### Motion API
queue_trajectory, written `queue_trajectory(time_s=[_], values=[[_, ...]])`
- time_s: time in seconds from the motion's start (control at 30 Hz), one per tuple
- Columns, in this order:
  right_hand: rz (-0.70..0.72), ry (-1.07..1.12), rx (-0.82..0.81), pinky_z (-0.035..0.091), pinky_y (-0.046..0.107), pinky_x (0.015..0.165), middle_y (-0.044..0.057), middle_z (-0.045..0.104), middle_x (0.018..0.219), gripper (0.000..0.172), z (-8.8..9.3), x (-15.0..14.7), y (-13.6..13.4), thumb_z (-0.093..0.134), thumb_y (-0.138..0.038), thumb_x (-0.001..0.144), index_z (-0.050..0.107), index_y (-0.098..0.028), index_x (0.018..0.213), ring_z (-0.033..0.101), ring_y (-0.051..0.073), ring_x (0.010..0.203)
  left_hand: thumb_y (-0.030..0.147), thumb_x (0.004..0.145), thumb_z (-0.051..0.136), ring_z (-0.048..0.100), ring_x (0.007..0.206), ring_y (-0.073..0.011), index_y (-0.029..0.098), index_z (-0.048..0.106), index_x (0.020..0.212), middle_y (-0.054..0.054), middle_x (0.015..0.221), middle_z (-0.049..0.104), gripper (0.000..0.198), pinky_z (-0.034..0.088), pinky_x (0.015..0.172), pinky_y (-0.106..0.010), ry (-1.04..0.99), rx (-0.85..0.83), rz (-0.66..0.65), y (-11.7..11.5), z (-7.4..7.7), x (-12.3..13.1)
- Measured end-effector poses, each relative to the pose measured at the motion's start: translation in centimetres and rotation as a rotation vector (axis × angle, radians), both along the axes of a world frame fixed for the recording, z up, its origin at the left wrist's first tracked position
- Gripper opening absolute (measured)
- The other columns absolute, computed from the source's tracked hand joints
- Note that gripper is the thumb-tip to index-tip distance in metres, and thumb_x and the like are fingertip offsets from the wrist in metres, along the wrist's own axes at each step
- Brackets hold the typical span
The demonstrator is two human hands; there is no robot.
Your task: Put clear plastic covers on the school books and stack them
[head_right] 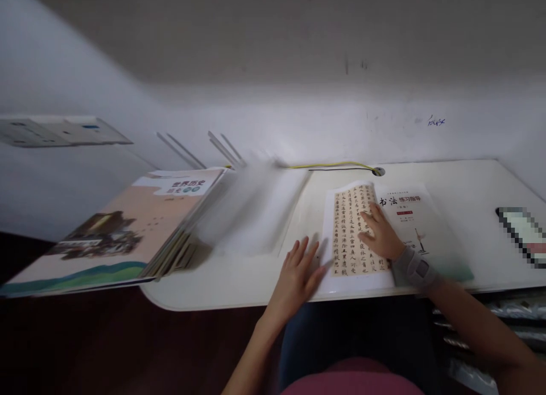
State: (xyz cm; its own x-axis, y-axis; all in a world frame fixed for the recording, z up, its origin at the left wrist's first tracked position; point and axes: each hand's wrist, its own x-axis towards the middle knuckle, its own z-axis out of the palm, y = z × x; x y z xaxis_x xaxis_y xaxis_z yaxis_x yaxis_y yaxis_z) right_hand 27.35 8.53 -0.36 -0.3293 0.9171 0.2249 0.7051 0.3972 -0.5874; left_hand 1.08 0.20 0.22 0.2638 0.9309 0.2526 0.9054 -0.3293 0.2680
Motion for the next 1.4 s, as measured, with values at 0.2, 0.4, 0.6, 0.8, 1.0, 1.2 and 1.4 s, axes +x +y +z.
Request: queue_trajectory(time_s=[0.2,0.4,0.6,0.8,1.0,1.2,1.4], values=[[-0.025,-0.020,0.074,0.027,0.055,0.108,0.006,0.010,0.154,0.064,-0.7,-0.5,-0.1,0.043,-0.052,0.088,0.030,-0.023,0.143,0.006,0.033,0.139,0.041,0.089,0.044,0.024,0.136,-0.0326,0.017,0.033,0.140,-0.018,0.146,0.032,0.058,0.033,0.104,-0.053,-0.020,0.004,0.019,0.5,-0.9,-0.5],[-0.120,0.007,0.106,0.025,0.052,0.110,0.005,0.010,0.154,0.059,-1.3,-0.8,-0.2,0.040,-0.047,0.090,0.030,-0.024,0.143,0.008,0.031,0.140,0.043,0.089,0.044,0.027,0.134,-0.0340,0.017,0.041,0.136,-0.017,0.144,0.035,0.054,0.034,0.102,-0.054,0.049,0.045,0.037,-0.1,0.3,0.0],[-0.153,0.147,0.079,0.024,0.047,0.112,0.009,0.025,0.150,0.062,-0.5,-0.6,0.1,0.035,-0.053,0.090,0.033,-0.020,0.142,0.022,0.026,0.138,0.056,0.088,0.037,0.033,0.132,-0.0315,0.014,0.046,0.132,-0.016,0.138,0.045,0.061,0.024,0.107,-0.055,0.139,0.101,-0.196,-0.6,2.4,7.5],[-0.180,0.264,0.066,0.023,0.046,0.112,0.009,0.031,0.148,0.061,-0.4,-0.4,0.4,0.029,-0.056,0.091,0.034,-0.021,0.141,0.024,0.024,0.137,0.068,0.080,0.039,0.045,0.123,-0.0367,0.004,0.051,0.126,-0.027,0.125,0.053,0.080,0.023,0.106,-0.058,0.157,0.050,-0.091,0.0,1.3,11.9],[-0.147,0.194,0.083,0.024,0.046,0.112,0.010,0.033,0.146,0.062,-0.6,-0.5,0.4,0.030,-0.056,0.090,0.037,-0.019,0.139,0.026,0.024,0.137,0.067,0.082,0.034,0.042,0.125,-0.0371,-0.001,0.052,0.124,-0.029,0.129,0.048,0.082,0.022,0.107,-0.058,0.178,0.067,-0.075,-1.0,0.7,10.2],[-0.131,0.105,0.099,0.024,0.047,0.111,0.015,0.033,0.146,0.065,-0.6,-0.5,0.5,0.029,-0.058,0.090,0.041,-0.014,0.137,0.025,0.027,0.137,0.067,0.083,0.030,0.040,0.127,-0.0364,-0.001,0.051,0.125,-0.028,0.131,0.047,0.083,0.019,0.107,-0.060,0.174,0.004,-0.038,0.2,1.5,10.0],[-0.145,0.030,0.125,0.025,0.046,0.111,0.017,0.033,0.145,0.069,-0.7,-0.6,0.4,0.027,-0.059,0.089,0.041,-0.011,0.136,0.026,0.028,0.136,0.065,0.083,0.034,0.039,0.127,-0.0387,-0.001,0.056,0.120,-0.029,0.124,0.052,0.079,0.015,0.106,-0.065,0.212,0.006,-0.033,0.3,2.5,9.3]])
